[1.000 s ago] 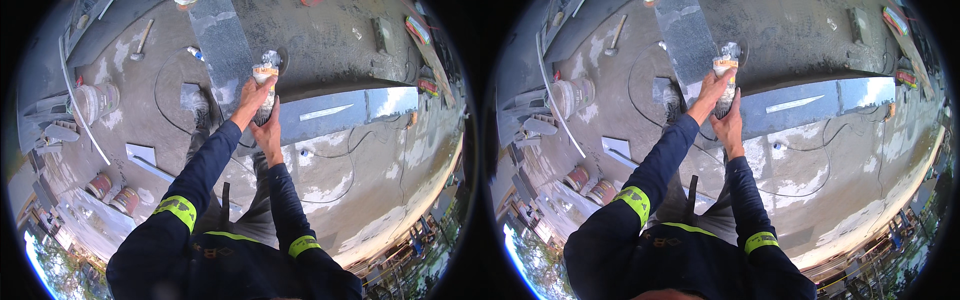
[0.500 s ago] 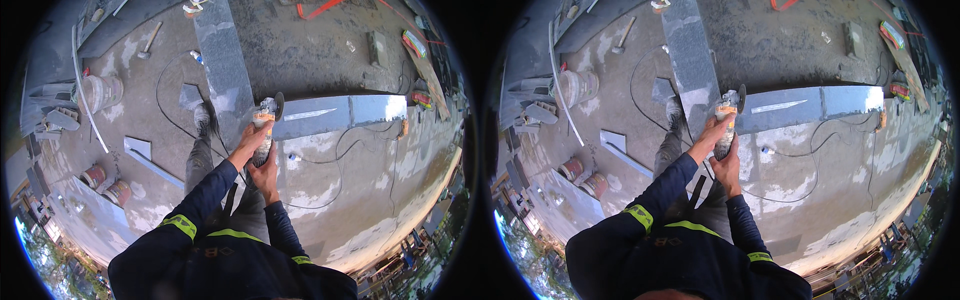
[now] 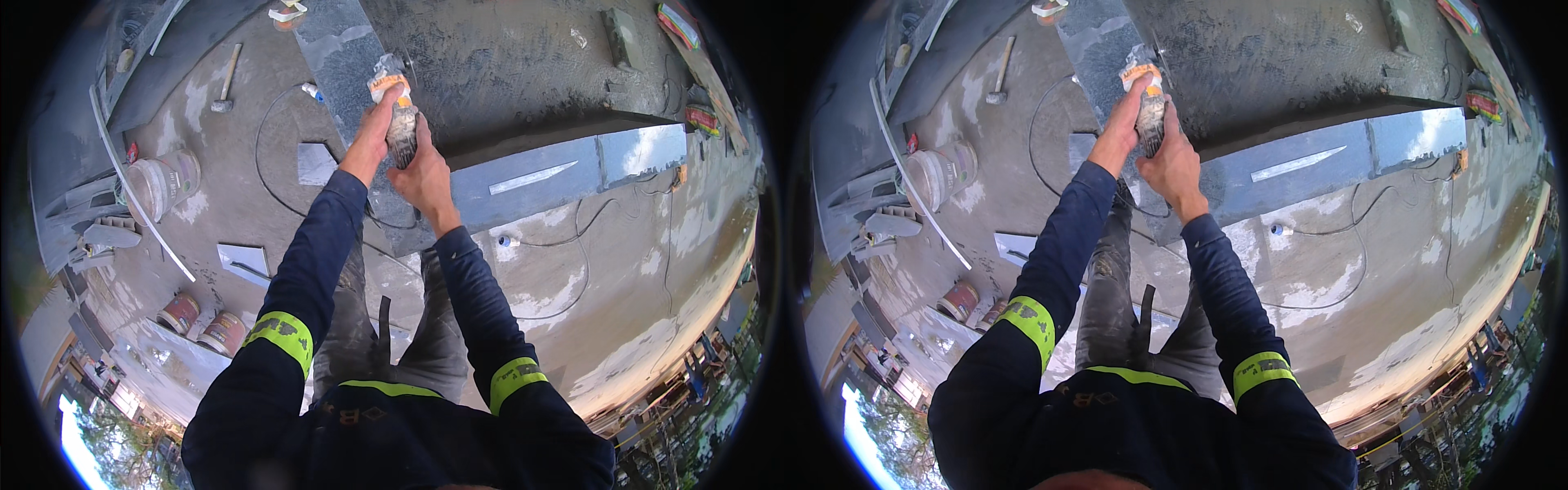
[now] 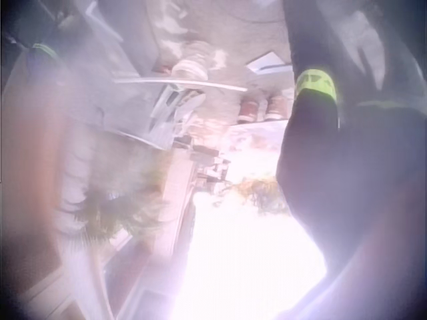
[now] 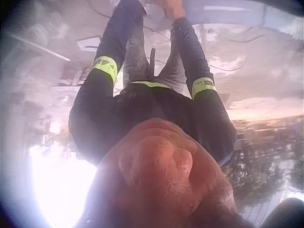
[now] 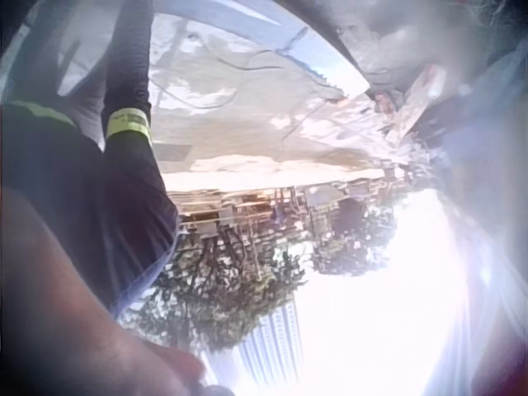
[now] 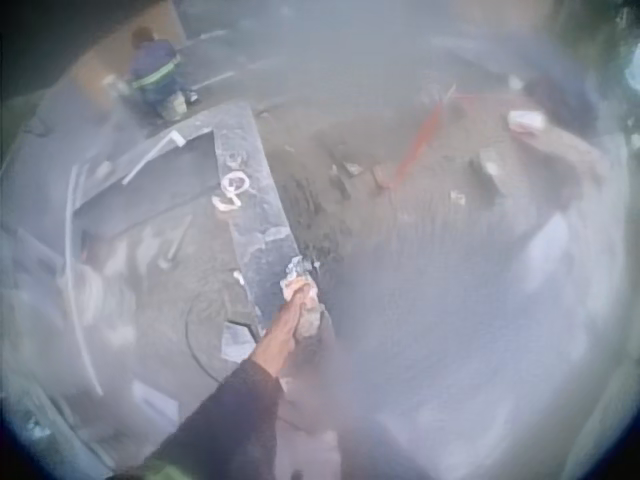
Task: The person uses an angle grinder to smooth the edge of a large stone slab. They hold the tool with both hands and move it along the slab's edge, generating dust. The person repositions the slab and continues grinding different sections of the edge.
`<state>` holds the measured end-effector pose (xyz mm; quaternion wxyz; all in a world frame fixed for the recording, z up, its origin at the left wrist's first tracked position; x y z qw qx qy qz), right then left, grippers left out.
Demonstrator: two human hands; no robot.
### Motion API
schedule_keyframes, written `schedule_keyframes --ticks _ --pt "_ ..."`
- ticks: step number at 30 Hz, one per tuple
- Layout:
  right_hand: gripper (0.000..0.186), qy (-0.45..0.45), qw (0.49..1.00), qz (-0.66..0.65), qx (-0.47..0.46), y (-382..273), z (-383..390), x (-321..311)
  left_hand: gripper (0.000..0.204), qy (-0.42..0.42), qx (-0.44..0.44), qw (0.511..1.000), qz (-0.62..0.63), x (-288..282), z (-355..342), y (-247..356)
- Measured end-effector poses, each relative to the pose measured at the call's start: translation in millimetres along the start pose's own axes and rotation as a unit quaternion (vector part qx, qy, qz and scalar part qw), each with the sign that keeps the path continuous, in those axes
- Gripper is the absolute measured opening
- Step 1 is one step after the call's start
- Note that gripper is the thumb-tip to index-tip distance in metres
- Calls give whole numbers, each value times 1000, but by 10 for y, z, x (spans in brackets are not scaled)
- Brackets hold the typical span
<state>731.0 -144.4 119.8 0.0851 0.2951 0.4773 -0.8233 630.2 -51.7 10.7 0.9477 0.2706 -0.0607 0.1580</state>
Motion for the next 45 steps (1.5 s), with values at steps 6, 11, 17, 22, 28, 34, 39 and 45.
schedule_keyframes --ticks 6,11,17,22,28,34,39,45 --pt "117 -38 998 43 20 -177 -494 283 71 48 5 999 -16 -80 -474 375" --pt "117 -46 998 40 14 -201 -493 334 74 77 -9 997 -28 -212 -432 310" --pt "117 -57 996 55 34 -142 -454 380 71 77 -56 995 -33 -298 -522 154" --pt "117 -56 995 74 21 -157 -384 355 72 74 -79 994 -31 -357 -492 -5" --pt "116 -63 993 101 13 -265 -482 362 73 72 -89 993 -4 -315 -539 78" --pt "115 -75 993 92 16 -450 -741 436 70 80 -82 993 -3 -262 -696 361" --pt "116 -76 990 114 17 -601 -942 490 66 70 -85 994 11 -206 -861 556" --pt "118 -85 991 105 19 -605 -983 478 73 71 -64 995 -17 -212 -846 598"
Point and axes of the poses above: each hand's wrist, its own z-axis away from the middle knuckle, its own x-axis out of the palm, y = z × x, the point moved 8 cm from there along -z, towards the middle knuckle, and after that the axes turned 12 degrees about y, right-handed, at the moved point
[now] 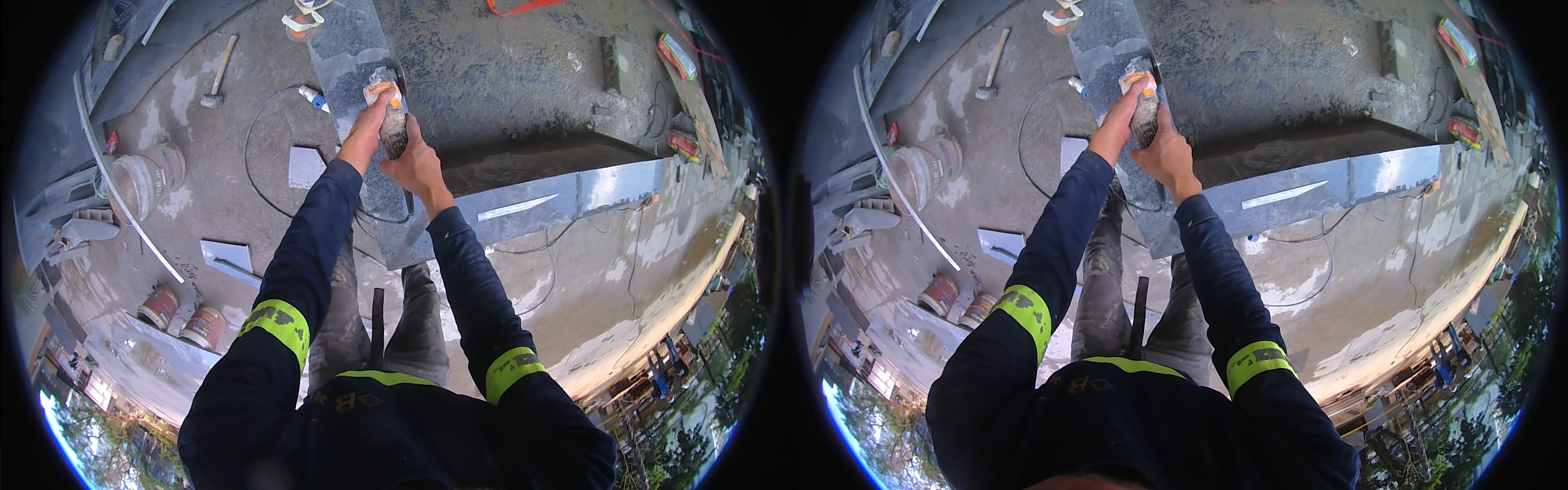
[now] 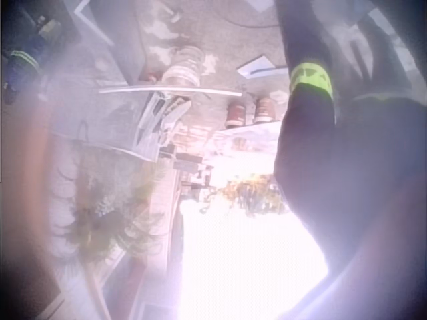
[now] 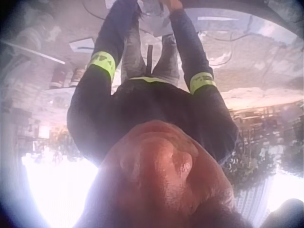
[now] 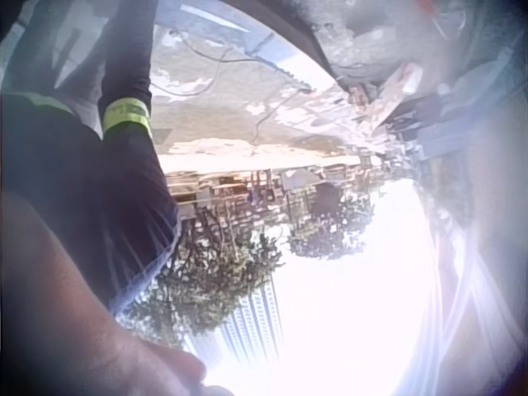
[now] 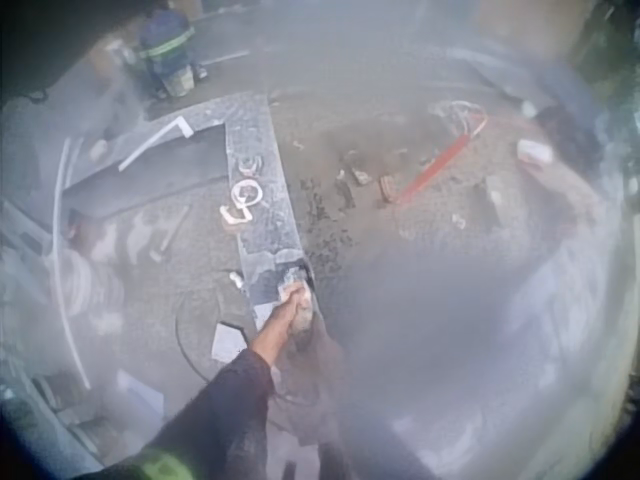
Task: The person uses an angle grinder to smooth the edge of a large stone slab. They hold the tool with both hands and move it along the slab's edge, generating dust. The person repositions the slab and continues grinding different sections of the edge.
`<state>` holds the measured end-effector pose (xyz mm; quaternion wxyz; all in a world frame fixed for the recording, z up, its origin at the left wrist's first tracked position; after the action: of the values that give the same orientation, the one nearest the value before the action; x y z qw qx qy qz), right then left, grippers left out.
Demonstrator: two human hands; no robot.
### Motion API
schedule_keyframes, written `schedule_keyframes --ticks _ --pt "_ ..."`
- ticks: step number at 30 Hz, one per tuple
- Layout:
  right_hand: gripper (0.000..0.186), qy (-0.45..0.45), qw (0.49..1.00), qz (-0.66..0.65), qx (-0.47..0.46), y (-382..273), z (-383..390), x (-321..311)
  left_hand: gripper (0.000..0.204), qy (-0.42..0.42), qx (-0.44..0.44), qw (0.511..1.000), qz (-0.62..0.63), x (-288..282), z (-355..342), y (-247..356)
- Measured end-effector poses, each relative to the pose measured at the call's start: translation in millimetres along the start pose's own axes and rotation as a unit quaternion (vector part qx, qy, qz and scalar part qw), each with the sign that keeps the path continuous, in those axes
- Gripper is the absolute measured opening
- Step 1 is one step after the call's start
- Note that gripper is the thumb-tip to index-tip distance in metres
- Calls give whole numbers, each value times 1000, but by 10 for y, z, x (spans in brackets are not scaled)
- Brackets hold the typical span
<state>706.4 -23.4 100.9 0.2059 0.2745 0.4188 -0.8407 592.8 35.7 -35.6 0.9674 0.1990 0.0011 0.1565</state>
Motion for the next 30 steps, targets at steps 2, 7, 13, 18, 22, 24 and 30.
schedule_keyframes --ticks 2,7,13,18,22,24,30 --pt "119 2 1000 -4 1 35 74 -4 76 6 2 1000 -14 -29 42 -54" --pt "118 -1 1000 6 22 92 199 -3 75 19 -23 1000 -9 -85 90 -212" --pt "117 7 1000 14 10 -25 26 -6 65 -20 -26 999 34 12 -54 -64" --pt "117 4 1000 16 5 -138 -192 6 58 -26 -11 999 32 77 -272 173" --pt "118 -2 1000 15 5 -185 -348 -11 58 -34 -18 999 31 150 -391 322" --pt "119 15 1000 14 -15 -249 -410 -28 58 -47 10 999 24 187 -410 431" --pt "122 35 999 14 -2 -336 -327 -42 63 -76 30 996 19 212 -339 605"
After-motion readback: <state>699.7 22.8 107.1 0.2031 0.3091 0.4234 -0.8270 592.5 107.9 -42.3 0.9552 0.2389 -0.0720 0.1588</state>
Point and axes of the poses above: each hand's wrist, its own z-axis away from the middle knuckle, its own x-axis out of the palm, y = z × x, the point moved 8 cm from there along -z, towards the middle knuckle, and after that the axes turned 12 degrees about y, right-handed, at the moved point
